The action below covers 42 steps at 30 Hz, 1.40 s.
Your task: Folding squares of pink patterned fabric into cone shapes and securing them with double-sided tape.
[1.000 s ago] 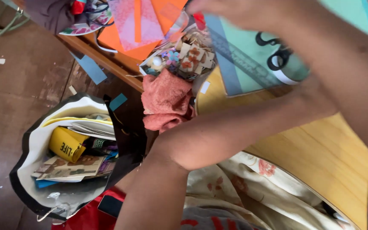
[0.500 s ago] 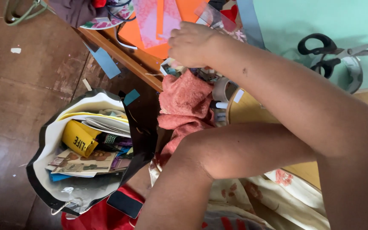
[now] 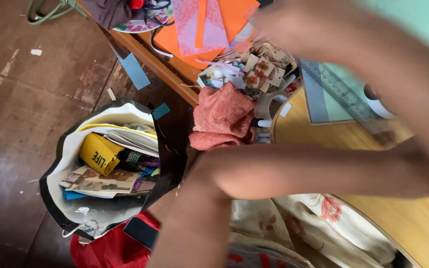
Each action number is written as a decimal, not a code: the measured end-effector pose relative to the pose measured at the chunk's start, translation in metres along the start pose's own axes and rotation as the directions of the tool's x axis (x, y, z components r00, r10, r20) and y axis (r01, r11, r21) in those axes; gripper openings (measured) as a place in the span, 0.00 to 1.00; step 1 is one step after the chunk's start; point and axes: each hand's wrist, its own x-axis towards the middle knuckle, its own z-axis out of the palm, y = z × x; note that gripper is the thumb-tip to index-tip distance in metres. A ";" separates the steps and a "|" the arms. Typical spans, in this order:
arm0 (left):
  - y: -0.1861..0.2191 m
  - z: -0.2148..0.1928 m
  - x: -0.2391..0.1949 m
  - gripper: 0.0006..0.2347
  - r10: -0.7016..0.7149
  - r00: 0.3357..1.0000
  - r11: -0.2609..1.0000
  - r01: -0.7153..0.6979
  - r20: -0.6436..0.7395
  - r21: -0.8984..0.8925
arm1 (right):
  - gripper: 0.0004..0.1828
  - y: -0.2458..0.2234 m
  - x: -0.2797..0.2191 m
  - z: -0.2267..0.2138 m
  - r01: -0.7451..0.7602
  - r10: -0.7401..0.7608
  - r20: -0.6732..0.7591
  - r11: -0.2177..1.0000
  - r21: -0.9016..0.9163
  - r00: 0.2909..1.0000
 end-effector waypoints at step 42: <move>-0.274 -0.315 -0.272 0.02 -0.153 0.440 0.377 0.854 -0.885 0.359 | 0.21 -0.018 -0.198 0.096 -0.312 0.549 -0.497 0.818 0.483 0.672</move>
